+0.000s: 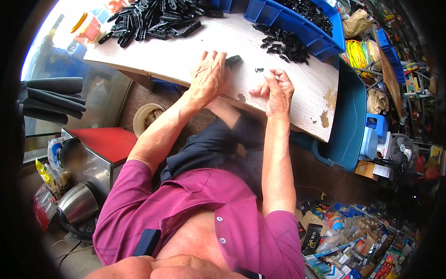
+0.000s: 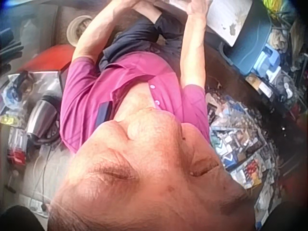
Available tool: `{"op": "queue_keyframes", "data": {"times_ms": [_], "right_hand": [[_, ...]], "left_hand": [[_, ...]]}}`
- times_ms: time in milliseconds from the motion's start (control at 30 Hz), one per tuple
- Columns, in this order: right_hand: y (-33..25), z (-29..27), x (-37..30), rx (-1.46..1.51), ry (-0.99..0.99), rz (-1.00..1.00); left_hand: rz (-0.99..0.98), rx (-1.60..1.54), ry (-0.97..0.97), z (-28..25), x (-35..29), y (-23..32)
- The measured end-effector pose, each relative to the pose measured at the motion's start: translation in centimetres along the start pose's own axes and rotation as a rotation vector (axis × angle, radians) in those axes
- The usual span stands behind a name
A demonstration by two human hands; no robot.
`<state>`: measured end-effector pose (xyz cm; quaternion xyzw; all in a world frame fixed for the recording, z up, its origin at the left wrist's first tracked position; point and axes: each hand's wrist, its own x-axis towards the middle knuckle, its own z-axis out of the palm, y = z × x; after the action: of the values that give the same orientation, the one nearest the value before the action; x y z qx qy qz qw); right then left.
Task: The person repeatedly picks up small black plastic parts and fits smaller clips onto them to assemble components by hand.
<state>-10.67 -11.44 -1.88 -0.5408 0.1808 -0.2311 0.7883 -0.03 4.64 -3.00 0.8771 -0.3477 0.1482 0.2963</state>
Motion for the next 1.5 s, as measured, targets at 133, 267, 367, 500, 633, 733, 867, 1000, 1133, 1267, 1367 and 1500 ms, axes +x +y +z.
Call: {"op": "queue_keyframes", "data": {"times_ms": [133,267,367,500,633,733,867,1000,1133,1267,1367,1500], "right_hand": [[-0.1,0.0,-0.1,0.02,0.001,-0.016],[-0.3,0.4,-0.4,0.044,0.028,-0.036],[-0.6,0.4,-0.7,0.059,0.015,-0.053],[-0.7,-0.1,-0.9,0.05,0.026,-0.062],[-0.5,-0.6,-0.7,0.033,0.034,-0.034],[-0.4,-0.8,-0.6,0.019,0.008,-0.028],[-0.5,-0.9,-0.3,-0.013,-0.004,-0.017],[-0.7,-0.9,0.0,-0.041,-0.005,0.022],[-0.8,-0.8,-0.2,-0.025,-0.019,0.029],[-0.8,-0.5,0.1,-0.104,0.01,0.011],[-1.4,-0.2,-0.1,-0.156,0.019,0.011],[-1.1,-0.2,0.2,-0.219,-0.068,0.175]], "left_hand": [[-0.012,-0.062,0.096,0.5,-0.4,0.7],[-0.183,-0.671,-0.078,1.2,-0.6,1.5],[-0.396,-1.164,-0.269,0.7,-0.8,3.3],[-0.475,-1.494,-0.345,0.9,-0.6,4.8],[-0.47,-1.561,-0.385,1.1,-0.4,4.8],[-0.479,-1.568,-0.415,1.4,0.0,4.7],[-0.508,-1.567,-0.414,1.9,0.2,4.5],[-0.534,-1.545,-0.402,1.6,0.5,4.7],[-0.672,-1.498,-0.402,0.5,1.0,5.4],[-0.691,-1.535,-0.298,1.4,0.9,5.2],[-0.713,-1.579,-0.253,1.4,0.6,5.2],[-0.753,-1.618,-0.225,1.0,0.5,5.3]]}}
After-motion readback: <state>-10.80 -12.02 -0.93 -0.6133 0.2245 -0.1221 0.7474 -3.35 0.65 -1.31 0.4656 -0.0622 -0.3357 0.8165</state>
